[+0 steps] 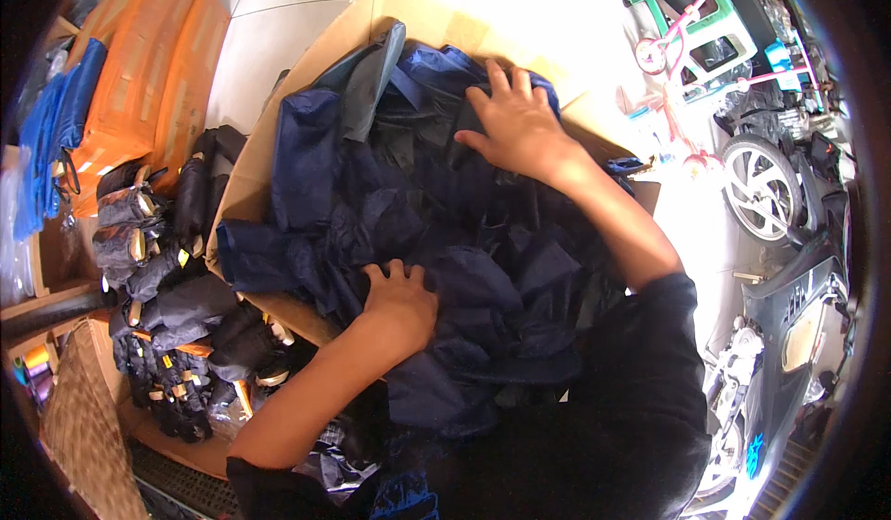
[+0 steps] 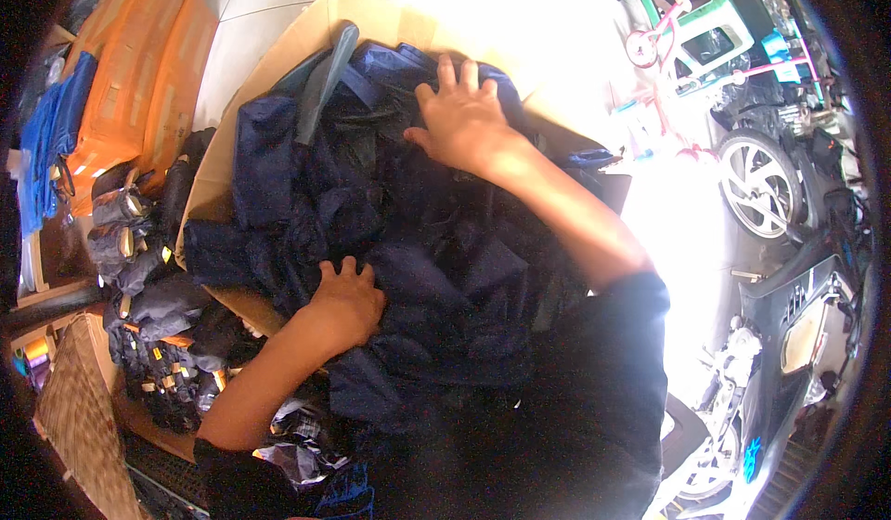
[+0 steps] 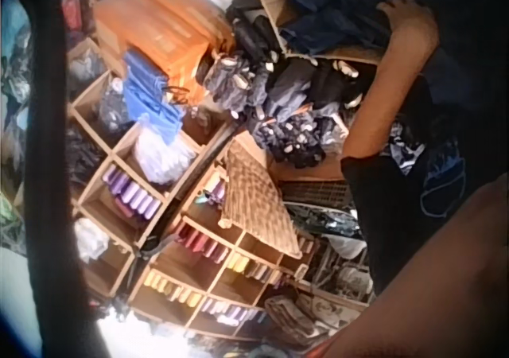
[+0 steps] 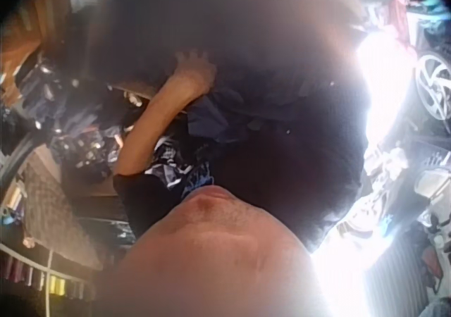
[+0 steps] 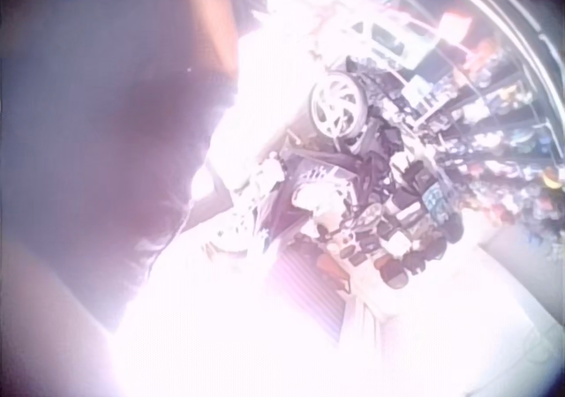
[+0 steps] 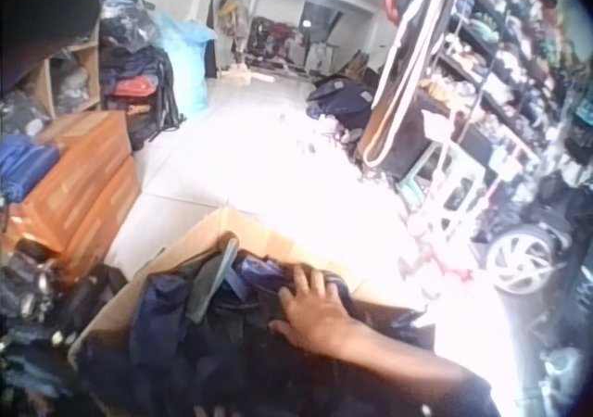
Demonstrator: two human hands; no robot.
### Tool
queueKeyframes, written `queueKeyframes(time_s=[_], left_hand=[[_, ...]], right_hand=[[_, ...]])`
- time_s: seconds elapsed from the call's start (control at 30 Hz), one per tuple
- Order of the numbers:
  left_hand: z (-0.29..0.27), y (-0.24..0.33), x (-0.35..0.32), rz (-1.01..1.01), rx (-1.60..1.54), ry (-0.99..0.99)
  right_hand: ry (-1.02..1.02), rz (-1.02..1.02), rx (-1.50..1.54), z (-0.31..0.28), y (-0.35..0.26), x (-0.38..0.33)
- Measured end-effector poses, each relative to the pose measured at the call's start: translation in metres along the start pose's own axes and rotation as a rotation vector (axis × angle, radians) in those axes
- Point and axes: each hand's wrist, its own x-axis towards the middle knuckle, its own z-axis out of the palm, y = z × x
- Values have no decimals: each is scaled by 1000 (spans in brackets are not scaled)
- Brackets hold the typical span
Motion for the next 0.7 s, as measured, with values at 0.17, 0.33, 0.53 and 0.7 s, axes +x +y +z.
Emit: queueKeyframes(time_s=[0.17,0.33,0.53,0.7], left_hand=[[9,-4,3,43,6,40],[-15,-28,-4,168,-351,4],[-34,-48,-3,-2,-635,903],[-75,-61,22,-130,-201,1125]], right_hand=[[-565,-70,243,20,-23,10],[-836,-583,575,68,-72,-20],[-1134,-670,469,66,-110,-34],[-1131,-838,276,30,-130,-40]])
